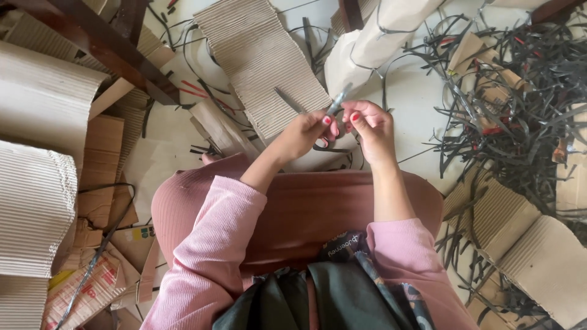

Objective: The person sits on the floor and uses scissors to cut thin strips of material. They then wrap these strips around a cardboard tube and tie them to secure the material. The person also folds a flat piece of corrugated cardboard.

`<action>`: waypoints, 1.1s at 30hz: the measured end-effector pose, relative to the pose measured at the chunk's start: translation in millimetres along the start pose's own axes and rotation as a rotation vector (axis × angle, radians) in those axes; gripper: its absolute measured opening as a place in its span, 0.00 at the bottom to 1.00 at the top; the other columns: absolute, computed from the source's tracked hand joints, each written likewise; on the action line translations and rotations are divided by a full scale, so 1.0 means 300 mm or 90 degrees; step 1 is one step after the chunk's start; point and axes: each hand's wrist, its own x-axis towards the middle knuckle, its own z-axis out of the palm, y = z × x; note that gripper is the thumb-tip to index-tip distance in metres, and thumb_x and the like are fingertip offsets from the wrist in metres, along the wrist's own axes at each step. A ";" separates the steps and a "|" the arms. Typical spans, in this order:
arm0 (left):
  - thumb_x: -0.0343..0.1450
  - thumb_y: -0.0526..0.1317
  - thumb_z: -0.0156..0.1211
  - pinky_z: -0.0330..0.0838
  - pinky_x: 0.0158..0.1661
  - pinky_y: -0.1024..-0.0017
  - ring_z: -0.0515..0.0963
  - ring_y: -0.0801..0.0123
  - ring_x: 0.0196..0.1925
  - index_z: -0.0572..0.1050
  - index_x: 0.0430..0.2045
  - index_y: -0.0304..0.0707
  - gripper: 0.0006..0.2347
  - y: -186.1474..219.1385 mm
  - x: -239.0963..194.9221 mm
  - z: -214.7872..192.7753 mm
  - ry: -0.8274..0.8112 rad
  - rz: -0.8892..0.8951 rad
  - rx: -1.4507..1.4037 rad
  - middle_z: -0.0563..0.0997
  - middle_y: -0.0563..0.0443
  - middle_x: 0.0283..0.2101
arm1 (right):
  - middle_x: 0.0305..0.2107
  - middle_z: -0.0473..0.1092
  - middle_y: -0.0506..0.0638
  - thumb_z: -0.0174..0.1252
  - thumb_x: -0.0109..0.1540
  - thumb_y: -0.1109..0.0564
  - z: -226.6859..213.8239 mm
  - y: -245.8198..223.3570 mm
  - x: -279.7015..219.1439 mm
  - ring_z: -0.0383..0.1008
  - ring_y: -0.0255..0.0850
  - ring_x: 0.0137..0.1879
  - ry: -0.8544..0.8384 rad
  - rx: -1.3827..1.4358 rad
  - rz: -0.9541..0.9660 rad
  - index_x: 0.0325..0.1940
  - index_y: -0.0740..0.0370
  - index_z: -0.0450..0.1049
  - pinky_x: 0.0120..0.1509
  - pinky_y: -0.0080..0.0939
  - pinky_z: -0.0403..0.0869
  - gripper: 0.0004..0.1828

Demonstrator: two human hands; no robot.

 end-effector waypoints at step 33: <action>0.71 0.35 0.67 0.82 0.36 0.72 0.88 0.62 0.36 0.85 0.40 0.47 0.07 0.012 -0.025 0.054 0.269 0.122 0.201 0.88 0.51 0.34 | 0.23 0.76 0.59 0.67 0.61 0.69 0.070 -0.033 -0.015 0.78 0.41 0.29 0.143 -0.285 -0.152 0.40 0.68 0.83 0.32 0.40 0.76 0.04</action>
